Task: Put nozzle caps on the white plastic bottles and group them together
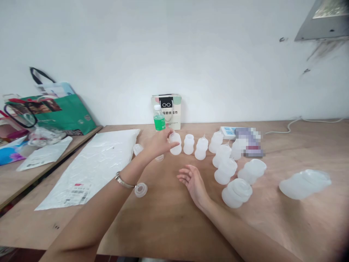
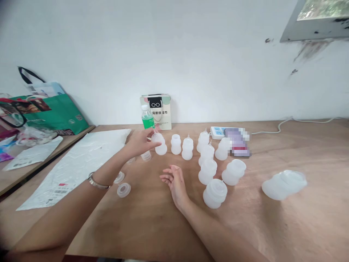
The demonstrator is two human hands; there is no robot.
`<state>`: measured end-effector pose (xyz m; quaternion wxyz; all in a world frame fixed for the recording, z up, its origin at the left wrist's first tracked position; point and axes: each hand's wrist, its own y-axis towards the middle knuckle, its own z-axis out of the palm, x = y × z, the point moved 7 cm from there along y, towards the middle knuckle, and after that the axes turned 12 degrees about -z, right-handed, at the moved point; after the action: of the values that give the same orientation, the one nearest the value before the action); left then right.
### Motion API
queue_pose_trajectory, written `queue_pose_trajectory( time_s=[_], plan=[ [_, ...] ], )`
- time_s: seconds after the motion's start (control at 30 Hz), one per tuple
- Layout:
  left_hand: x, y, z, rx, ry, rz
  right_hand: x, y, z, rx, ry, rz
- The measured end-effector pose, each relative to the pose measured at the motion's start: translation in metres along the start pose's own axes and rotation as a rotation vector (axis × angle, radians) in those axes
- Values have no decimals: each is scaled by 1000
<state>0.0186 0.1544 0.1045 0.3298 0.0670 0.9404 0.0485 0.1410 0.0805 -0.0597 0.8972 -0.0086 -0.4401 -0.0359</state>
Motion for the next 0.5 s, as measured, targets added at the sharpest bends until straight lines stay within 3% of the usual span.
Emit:
queue_pose_trajectory(
  time_s=[0.1,0.3,0.4,0.5],
  plan=[
    [8,24,14,44,208,-65,-3,-2,1,37,-26,-11],
    [17,43,27,56,224,-68,1,-5,14,160,-147,-116],
    [21,46,29,47,205,-64,31,-21,29,328,-304,-379],
    [27,48,29,39,171,-73,79,-68,39,627,-454,-758]
  ],
)
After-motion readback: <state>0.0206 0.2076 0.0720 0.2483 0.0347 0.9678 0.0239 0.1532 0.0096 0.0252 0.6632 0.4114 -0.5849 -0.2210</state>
